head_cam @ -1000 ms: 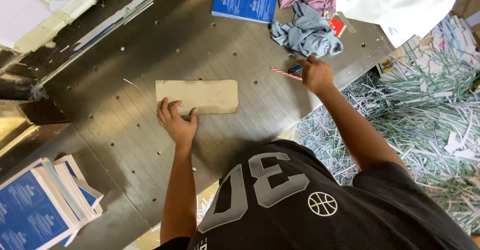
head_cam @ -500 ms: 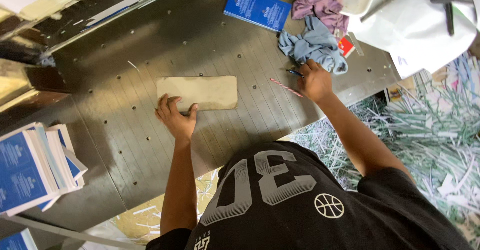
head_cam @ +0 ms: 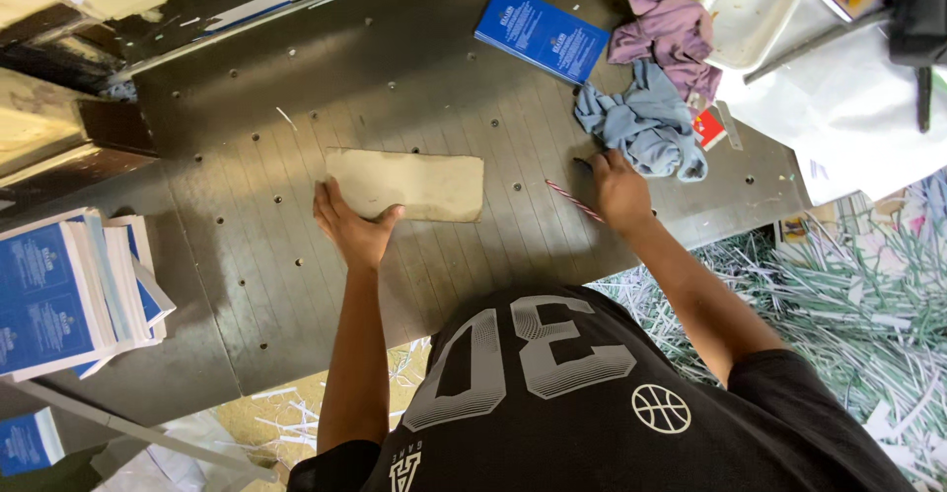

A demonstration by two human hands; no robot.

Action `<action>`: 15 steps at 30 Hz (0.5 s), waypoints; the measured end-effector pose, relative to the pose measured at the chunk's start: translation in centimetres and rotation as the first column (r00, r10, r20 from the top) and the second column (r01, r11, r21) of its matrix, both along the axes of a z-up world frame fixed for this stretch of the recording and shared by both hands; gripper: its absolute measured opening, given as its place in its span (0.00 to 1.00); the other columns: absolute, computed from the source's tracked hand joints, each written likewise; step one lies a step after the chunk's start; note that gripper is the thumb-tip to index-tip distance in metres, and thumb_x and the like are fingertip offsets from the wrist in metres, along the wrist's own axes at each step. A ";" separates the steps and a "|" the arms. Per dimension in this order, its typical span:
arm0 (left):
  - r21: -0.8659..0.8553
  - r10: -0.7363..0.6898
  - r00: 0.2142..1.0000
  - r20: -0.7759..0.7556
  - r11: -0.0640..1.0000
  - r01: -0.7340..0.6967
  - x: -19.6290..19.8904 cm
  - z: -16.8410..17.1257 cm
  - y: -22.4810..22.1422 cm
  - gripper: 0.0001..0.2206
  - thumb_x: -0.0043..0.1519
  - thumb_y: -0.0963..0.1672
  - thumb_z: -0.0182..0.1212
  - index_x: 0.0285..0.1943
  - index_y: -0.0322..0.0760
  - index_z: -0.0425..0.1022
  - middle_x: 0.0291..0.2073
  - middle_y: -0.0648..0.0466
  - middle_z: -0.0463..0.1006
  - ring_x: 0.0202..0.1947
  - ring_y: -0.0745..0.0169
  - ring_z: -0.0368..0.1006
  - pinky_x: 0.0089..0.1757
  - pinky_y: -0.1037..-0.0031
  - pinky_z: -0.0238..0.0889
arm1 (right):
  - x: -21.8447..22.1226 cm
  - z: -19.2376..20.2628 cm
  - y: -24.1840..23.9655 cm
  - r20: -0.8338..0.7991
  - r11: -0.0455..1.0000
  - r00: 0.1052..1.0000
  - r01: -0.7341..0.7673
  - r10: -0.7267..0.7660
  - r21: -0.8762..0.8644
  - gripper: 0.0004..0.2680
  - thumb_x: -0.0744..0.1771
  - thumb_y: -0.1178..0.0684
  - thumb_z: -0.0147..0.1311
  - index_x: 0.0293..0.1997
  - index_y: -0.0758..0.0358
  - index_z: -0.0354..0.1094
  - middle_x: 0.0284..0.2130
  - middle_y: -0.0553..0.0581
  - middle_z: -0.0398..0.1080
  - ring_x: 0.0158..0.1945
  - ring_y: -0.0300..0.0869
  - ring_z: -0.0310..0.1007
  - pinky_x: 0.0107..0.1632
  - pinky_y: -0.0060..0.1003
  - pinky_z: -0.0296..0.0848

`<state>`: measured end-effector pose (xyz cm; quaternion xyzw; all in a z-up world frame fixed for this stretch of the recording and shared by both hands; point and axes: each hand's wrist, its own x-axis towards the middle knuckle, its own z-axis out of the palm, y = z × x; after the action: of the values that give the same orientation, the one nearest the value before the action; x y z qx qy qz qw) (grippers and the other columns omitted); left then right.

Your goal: The person holds a stack of business cards, puts a paper strip into a machine, and then picks up and folds a piece of brown paper by hand.

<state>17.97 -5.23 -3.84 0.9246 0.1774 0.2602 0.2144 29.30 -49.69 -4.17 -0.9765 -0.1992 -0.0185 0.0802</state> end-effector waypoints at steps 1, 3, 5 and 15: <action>0.002 0.009 1.000 -0.002 1.000 -0.009 0.3 0.5 0.0 0.55 0.46 0.64 0.75 0.75 0.29 0.59 0.71 0.32 0.58 0.70 0.25 0.54 0.63 0.39 0.49 | 0.1 0.0 -0.2 -0.002 1.000 1.000 -0.009 0.009 0.002 0.11 0.65 0.55 0.57 0.51 0.57 0.68 0.41 0.59 0.72 0.43 0.58 0.80 0.44 0.47 0.80; -0.167 0.035 0.952 -0.303 0.982 -0.089 0.5 2.0 0.4 0.59 0.38 0.52 0.84 0.79 0.29 0.53 0.71 0.31 0.58 0.70 0.25 0.55 0.65 0.37 0.44 | 0.5 -0.1 0.2 0.214 1.000 0.977 0.015 -0.010 -0.021 0.11 0.62 0.53 0.66 0.46 0.59 0.71 0.40 0.60 0.69 0.45 0.56 0.76 0.46 0.46 0.77; -0.164 0.072 0.911 -0.405 0.975 -0.150 1.6 3.3 0.1 0.60 0.37 0.51 0.85 0.80 0.32 0.52 0.71 0.35 0.57 0.70 0.27 0.53 0.65 0.36 0.45 | -0.1 -1.5 3.0 0.150 0.992 0.988 0.009 -0.029 0.128 0.09 0.63 0.53 0.66 0.43 0.61 0.71 0.35 0.63 0.69 0.39 0.60 0.76 0.41 0.51 0.76; -0.206 0.041 0.842 -0.539 0.962 -0.179 5.4 2.9 -1.5 0.58 0.44 0.51 0.86 0.80 0.32 0.48 0.67 0.41 0.54 0.70 0.37 0.44 0.66 0.48 0.38 | -2.3 3.5 16.7 -0.850 0.437 0.474 0.730 0.230 0.526 0.38 0.65 0.50 0.69 0.76 0.82 0.40 0.67 0.85 0.55 0.72 0.71 0.56 0.71 0.63 0.57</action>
<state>23.36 -6.73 -0.98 0.9142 0.3139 -0.0169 0.2556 26.96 -33.03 -0.69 -0.6864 0.0835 0.3423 0.6361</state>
